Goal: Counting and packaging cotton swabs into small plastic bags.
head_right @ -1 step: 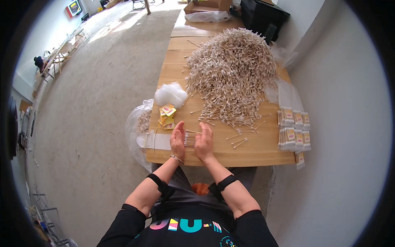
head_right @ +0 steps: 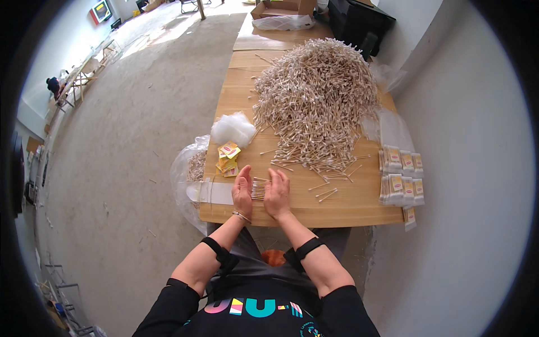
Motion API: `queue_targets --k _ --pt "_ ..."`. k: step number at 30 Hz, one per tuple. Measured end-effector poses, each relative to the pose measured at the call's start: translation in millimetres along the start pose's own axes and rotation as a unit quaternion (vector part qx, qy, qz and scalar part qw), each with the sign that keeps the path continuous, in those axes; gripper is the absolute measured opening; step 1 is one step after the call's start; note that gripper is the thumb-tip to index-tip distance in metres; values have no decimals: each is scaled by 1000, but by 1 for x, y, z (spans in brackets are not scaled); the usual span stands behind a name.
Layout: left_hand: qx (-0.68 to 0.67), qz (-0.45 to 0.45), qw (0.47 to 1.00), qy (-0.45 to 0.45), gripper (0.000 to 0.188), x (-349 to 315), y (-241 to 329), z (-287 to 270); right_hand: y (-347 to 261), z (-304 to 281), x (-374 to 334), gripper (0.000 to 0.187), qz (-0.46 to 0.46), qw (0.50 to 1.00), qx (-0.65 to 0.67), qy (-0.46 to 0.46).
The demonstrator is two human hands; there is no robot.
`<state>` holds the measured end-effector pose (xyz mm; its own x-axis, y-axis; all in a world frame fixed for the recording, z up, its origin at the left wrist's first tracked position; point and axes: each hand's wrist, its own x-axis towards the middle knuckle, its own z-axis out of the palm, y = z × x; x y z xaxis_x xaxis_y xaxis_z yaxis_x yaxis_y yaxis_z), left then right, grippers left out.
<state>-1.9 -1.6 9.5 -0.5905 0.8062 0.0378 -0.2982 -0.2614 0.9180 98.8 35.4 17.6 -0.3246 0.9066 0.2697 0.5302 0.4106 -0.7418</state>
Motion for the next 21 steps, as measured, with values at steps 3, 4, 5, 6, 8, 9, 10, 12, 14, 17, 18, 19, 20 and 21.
queue_targets --k 3,4,5,6,8,9,10,12,14,17,18,19,20,21 --pt "19 12 1000 8 44 1 -3 -6 -12 1 5 33 -16 998 20 -51" --pt "19 12 1000 9 44 1 -2 -5 -11 1 5 33 -17 998 20 -52" --pt "10 6 1000 -1 44 1 -1 -5 -9 1 4 33 -6 997 60 -54" --pt "2 0 1000 -11 44 1 -1 -5 -7 1 4 33 6 993 101 -57" --pt "-2 -1 1000 -11 44 1 0 -6 -7 -1 2 34 38 982 184 -29" --pt "-6 -2 1000 -13 44 1 1 -6 -7 -2 1 35 71 962 265 2" --pt "-6 -3 1000 -13 44 1 1 -6 -10 -2 1 35 72 962 265 2" --pt "44 -8 997 -61 45 2 3 -5 -14 -2 3 36 82 945 314 35" --pt "42 -10 997 -66 45 3 3 -4 -9 0 7 38 76 941 328 32" --pt "34 -15 997 -66 46 2 3 -5 -5 -3 6 42 49 956 289 13" --pt "26 -18 998 -62 47 2 3 -6 -3 -7 5 46 28 972 235 -1" --pt "26 -18 998 -60 47 1 2 -7 0 -11 1 46 28 972 234 -3" --pt "24 -13 998 -61 47 1 0 -7 3 -16 -5 54 -32 997 62 -45" --pt "23 -9 998 -61 48 1 -1 -8 5 -19 -10 64 -91 986 -112 -86"
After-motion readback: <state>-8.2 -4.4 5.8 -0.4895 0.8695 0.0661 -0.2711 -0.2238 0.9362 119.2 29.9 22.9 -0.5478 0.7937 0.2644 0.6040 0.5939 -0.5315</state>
